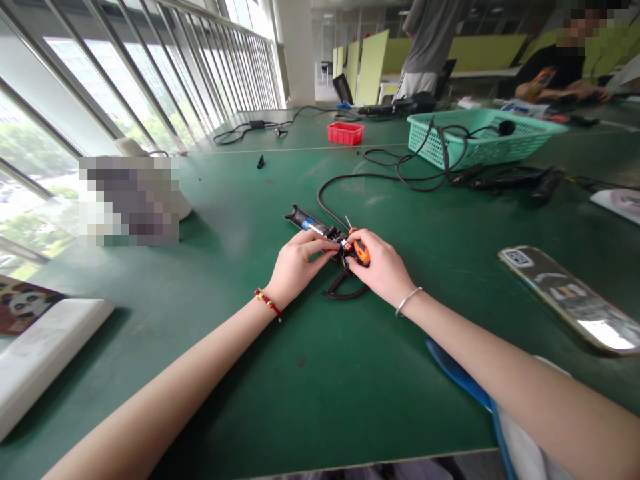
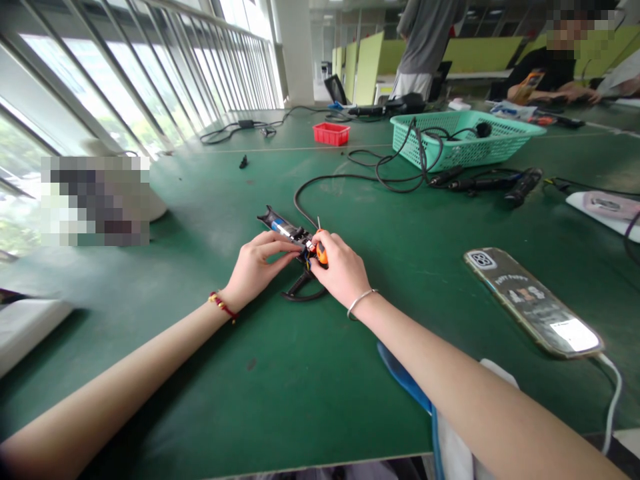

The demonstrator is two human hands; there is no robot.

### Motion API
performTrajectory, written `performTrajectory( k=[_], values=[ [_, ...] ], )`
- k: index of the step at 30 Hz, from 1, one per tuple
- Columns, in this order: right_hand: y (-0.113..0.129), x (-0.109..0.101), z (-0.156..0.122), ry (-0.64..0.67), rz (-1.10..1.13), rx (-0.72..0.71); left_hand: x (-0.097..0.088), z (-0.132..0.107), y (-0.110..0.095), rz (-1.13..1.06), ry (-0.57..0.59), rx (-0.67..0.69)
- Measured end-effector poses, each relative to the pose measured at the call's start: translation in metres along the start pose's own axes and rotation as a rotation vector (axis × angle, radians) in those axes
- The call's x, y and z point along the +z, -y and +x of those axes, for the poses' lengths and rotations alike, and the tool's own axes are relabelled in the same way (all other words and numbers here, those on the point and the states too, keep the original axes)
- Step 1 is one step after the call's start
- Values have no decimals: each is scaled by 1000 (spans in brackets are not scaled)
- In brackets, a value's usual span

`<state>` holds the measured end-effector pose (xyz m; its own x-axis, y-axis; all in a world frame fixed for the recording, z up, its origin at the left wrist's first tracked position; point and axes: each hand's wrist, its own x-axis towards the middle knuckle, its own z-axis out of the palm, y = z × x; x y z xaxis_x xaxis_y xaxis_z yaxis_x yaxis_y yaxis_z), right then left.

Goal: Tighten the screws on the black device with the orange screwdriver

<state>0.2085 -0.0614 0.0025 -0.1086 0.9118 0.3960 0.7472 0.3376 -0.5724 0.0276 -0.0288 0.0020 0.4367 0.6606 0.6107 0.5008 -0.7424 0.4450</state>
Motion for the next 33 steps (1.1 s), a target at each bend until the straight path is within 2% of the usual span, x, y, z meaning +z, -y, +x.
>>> performTrajectory(
  k=[4,17,25,33],
  values=[
    [1,0,0,-3,-14,17,0,2,1,0,-35,-34],
    [3,1,0,2,-21,22,2,2,5,-33,-16,-106],
    [3,0,0,6,-20,9,1,0,2,245,-8,95],
    [-2,-1,-1,14,5,-17,-4,0,5,467,99,264]
  ],
)
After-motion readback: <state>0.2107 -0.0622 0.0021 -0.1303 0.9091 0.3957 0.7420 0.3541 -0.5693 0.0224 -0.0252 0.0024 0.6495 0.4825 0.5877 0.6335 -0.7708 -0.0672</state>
